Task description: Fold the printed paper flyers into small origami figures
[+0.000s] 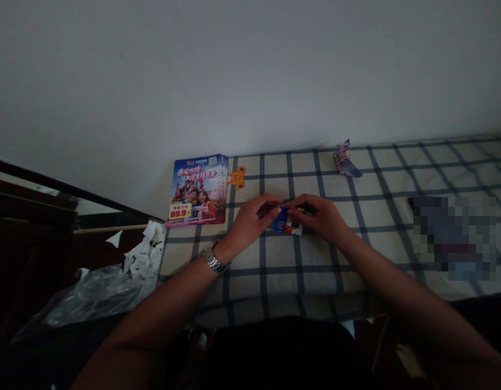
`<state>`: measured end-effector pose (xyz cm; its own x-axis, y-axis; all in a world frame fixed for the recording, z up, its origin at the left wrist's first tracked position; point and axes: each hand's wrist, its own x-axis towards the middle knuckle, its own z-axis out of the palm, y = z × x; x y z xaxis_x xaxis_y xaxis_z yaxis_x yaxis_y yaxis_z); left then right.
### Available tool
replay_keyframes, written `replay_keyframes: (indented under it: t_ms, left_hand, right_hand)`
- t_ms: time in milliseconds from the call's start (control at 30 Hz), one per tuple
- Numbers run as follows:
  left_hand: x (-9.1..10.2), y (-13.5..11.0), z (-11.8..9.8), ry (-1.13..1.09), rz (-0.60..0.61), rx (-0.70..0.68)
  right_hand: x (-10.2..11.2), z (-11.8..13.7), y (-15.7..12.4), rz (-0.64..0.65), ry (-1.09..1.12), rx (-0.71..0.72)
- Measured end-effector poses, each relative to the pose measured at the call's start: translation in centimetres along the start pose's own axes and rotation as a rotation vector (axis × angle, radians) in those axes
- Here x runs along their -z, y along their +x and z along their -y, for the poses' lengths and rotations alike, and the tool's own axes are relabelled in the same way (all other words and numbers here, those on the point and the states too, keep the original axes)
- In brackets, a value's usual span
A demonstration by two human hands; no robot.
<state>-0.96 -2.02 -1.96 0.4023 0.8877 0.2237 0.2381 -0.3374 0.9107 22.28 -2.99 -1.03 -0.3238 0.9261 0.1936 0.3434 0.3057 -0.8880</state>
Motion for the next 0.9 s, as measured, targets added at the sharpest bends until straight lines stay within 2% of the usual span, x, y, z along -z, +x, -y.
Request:
replay_keyframes:
  t_ms: [100,233,333,900]
  left_hand:
    - [0.11,0.06,0.01,-0.004,-0.011,0.005]
    - [0.38,0.14,-0.01,-0.033,-0.092,0.0]
    - [0.51,0.2,-0.11,-0.05,-0.138,-0.012]
    - [0.5,0.06,-0.51,0.006,-0.158,-0.006]
  right_hand:
    - [-0.06,-0.02,-0.01,-0.013,0.058,-0.014]
    - [0.17,-0.12,0.14,-0.076,0.162,-0.073]
    - [0.48,-0.3,0.22,-0.1,0.155,-0.089]
    - [0.69,0.06,0.34,-0.145,0.16,-0.092]
